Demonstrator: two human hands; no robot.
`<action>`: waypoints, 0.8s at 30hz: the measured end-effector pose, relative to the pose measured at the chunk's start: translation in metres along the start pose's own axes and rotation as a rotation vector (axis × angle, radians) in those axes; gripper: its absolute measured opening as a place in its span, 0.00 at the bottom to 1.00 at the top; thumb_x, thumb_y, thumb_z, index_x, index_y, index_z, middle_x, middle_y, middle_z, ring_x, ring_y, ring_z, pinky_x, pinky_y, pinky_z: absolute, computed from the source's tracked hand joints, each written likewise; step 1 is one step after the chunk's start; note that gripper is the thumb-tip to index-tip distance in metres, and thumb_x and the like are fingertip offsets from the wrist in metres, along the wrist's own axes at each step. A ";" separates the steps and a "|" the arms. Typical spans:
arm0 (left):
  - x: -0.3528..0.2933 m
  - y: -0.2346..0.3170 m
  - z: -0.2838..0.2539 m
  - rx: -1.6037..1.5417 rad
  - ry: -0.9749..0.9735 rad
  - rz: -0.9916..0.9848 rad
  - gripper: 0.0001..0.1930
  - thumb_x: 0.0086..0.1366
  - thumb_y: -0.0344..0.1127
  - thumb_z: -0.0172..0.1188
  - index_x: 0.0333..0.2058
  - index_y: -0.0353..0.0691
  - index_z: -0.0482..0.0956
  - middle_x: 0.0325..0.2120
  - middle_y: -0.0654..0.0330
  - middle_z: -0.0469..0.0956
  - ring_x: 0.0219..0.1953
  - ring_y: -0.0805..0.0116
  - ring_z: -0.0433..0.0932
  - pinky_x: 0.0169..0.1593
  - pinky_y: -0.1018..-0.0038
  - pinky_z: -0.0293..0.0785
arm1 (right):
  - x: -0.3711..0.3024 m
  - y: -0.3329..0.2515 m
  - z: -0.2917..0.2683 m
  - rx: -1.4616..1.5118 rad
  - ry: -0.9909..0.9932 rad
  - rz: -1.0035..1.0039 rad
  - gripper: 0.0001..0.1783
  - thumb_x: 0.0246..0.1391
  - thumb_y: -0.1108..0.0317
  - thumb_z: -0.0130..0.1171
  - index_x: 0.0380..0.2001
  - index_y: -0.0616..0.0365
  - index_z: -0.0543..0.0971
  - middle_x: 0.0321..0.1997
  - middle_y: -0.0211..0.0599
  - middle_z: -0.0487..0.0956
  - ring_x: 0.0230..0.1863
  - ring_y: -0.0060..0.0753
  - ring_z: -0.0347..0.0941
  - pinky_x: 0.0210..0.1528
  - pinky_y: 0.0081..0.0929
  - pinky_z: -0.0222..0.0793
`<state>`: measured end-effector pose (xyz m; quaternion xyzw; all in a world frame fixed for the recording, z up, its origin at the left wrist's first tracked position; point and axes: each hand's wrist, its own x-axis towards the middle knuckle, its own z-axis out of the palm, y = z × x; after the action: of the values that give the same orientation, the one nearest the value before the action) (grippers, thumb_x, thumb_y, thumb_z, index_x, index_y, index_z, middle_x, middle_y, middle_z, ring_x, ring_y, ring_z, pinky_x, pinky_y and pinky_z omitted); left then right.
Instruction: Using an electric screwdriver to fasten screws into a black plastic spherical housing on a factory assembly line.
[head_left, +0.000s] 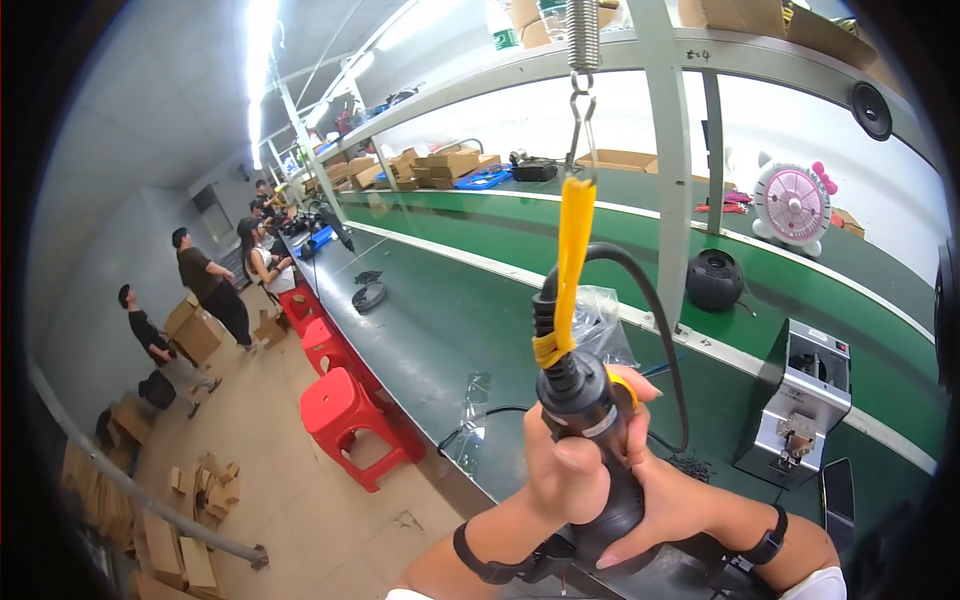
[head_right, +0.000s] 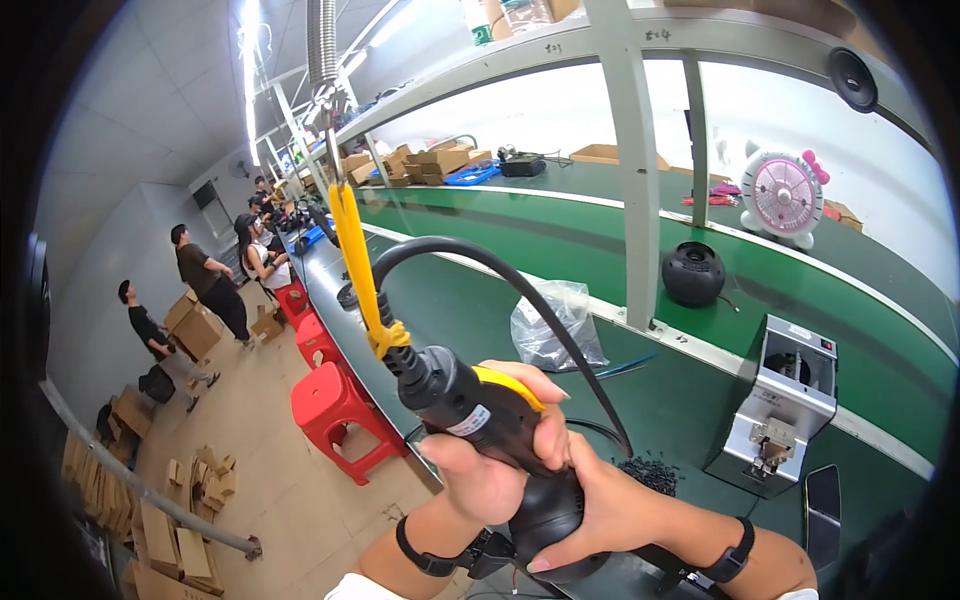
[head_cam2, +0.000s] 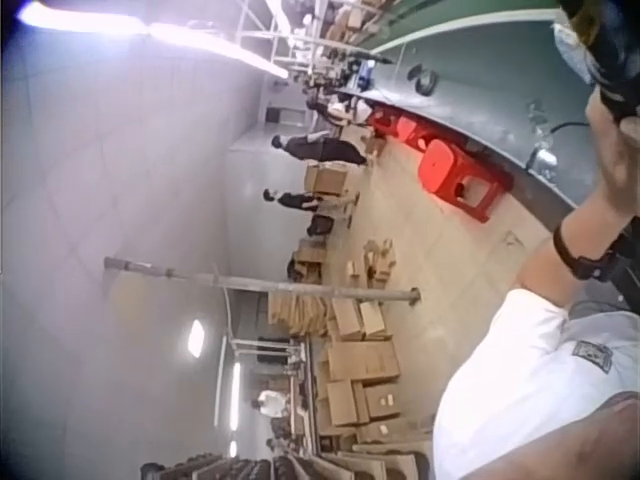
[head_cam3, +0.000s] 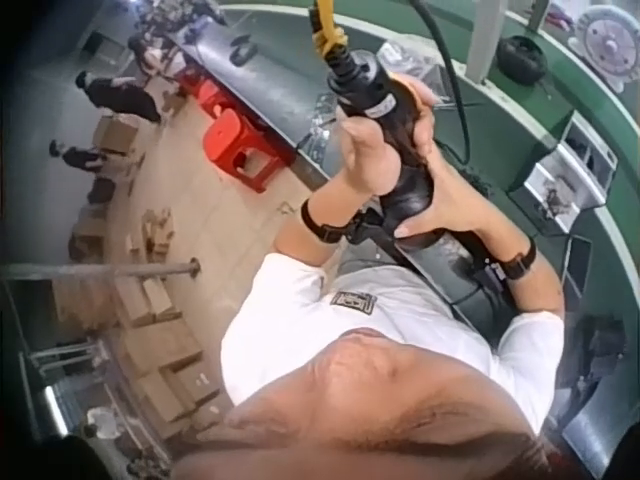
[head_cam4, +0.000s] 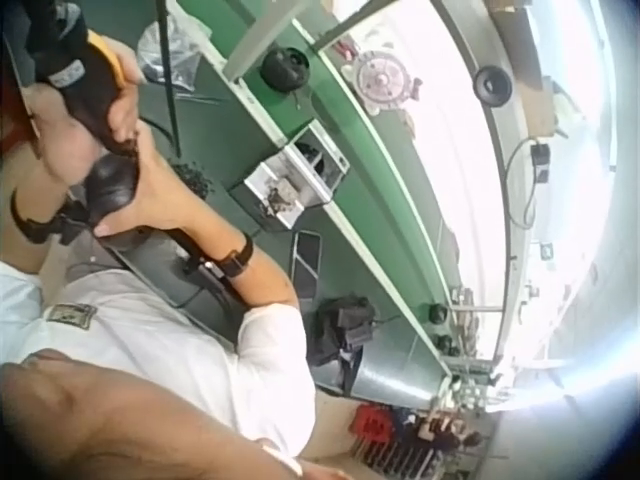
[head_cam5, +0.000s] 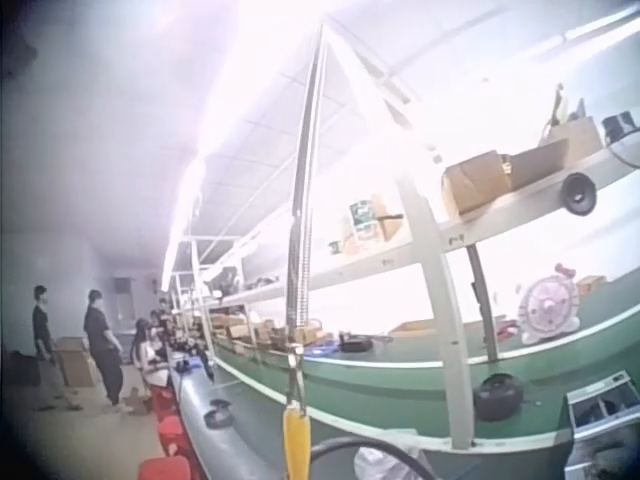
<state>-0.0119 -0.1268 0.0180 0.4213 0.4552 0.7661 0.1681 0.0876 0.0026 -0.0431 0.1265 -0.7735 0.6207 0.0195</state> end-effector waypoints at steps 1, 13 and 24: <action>0.002 -0.001 -0.001 -0.016 -0.024 0.000 0.57 0.47 0.88 0.49 0.46 0.27 0.72 0.21 0.57 0.75 0.23 0.72 0.75 0.29 0.75 0.75 | 0.001 -0.001 0.000 0.016 0.005 0.030 0.72 0.31 0.52 0.86 0.70 0.63 0.48 0.67 0.48 0.62 0.69 0.43 0.61 0.71 0.38 0.59; 0.010 -0.021 -0.004 -0.074 -0.019 -0.019 0.57 0.45 0.87 0.52 0.45 0.28 0.73 0.22 0.58 0.75 0.23 0.72 0.75 0.29 0.75 0.75 | 0.002 0.002 -0.009 0.031 0.028 0.062 0.71 0.31 0.52 0.86 0.70 0.63 0.49 0.67 0.47 0.62 0.69 0.43 0.61 0.70 0.38 0.60; 0.010 -0.024 -0.003 -0.082 -0.061 -0.042 0.53 0.47 0.86 0.54 0.43 0.31 0.73 0.21 0.59 0.75 0.23 0.70 0.75 0.30 0.74 0.75 | -0.003 -0.003 -0.008 0.035 0.045 0.124 0.69 0.31 0.48 0.85 0.69 0.66 0.52 0.66 0.52 0.65 0.67 0.45 0.65 0.68 0.38 0.62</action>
<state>-0.0230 -0.1098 0.0023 0.4274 0.4268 0.7673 0.2153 0.0901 0.0102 -0.0388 0.0647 -0.7684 0.6367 -0.0036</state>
